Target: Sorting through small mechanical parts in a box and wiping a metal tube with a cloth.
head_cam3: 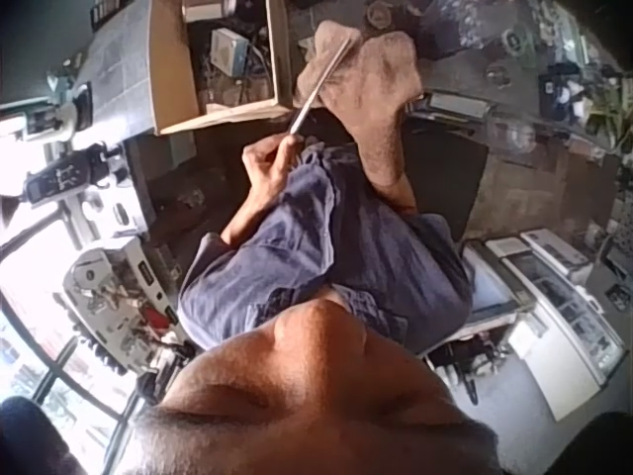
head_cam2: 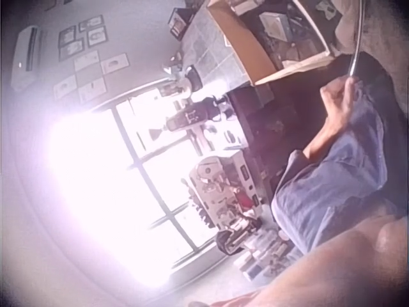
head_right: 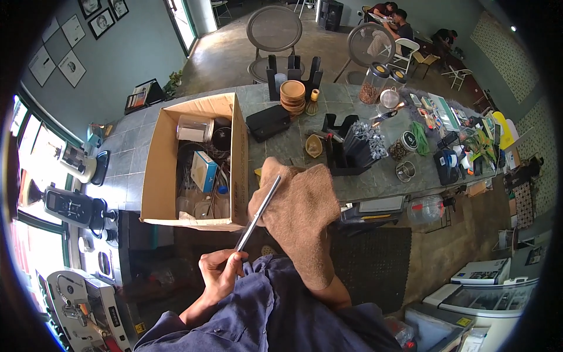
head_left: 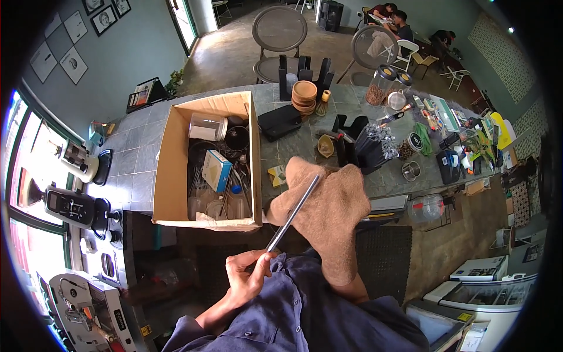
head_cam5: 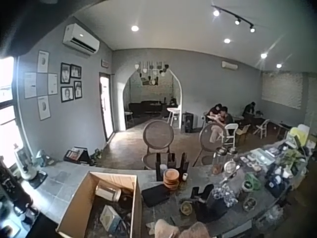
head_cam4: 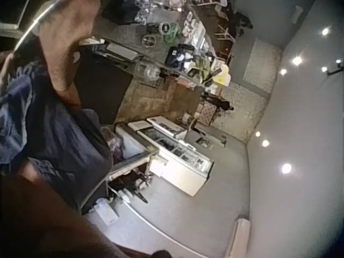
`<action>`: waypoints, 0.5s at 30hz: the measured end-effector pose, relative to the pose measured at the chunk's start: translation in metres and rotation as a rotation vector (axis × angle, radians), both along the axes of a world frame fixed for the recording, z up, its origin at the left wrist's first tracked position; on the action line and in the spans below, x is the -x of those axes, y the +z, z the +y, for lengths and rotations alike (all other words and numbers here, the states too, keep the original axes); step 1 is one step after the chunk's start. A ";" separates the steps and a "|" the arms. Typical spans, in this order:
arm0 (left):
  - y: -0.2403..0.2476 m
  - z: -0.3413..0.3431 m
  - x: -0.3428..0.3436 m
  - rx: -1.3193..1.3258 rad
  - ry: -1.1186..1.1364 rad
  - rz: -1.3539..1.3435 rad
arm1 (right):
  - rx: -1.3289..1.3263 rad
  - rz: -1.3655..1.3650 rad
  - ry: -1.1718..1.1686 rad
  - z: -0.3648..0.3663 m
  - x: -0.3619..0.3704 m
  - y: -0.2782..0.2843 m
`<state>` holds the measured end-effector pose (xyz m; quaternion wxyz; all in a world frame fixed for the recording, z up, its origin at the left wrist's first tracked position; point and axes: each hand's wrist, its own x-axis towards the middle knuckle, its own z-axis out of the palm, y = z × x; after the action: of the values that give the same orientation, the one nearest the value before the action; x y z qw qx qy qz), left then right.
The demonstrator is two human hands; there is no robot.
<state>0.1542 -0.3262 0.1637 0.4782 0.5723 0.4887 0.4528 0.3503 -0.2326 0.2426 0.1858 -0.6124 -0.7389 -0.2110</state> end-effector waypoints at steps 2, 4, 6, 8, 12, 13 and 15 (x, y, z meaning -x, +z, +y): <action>-0.001 0.001 -0.004 -0.036 0.007 0.007 | 0.065 -0.094 -0.046 -0.008 0.003 0.009; -0.001 0.001 -0.007 -0.056 0.003 0.022 | 0.050 -0.033 -0.001 -0.015 0.003 0.015; -0.003 0.000 -0.008 -0.076 0.003 0.040 | 0.021 0.092 0.096 -0.022 0.004 0.020; -0.006 -0.001 -0.009 -0.067 0.008 0.066 | -0.007 0.215 0.188 -0.026 0.004 0.021; -0.007 0.001 -0.012 -0.134 -0.005 0.146 | -0.585 -0.426 -0.197 -0.005 -0.006 -0.035; -0.007 0.000 -0.012 -0.117 -0.015 0.164 | -0.770 -0.643 -0.329 0.002 -0.009 -0.053; -0.003 0.004 -0.012 -0.101 -0.027 0.182 | -0.952 -0.864 -0.466 0.007 -0.010 -0.074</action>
<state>0.1665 -0.3227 0.1609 0.4084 0.6411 0.4987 0.4165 0.3599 -0.2253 0.1690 0.0730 -0.4678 -0.4223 -0.7730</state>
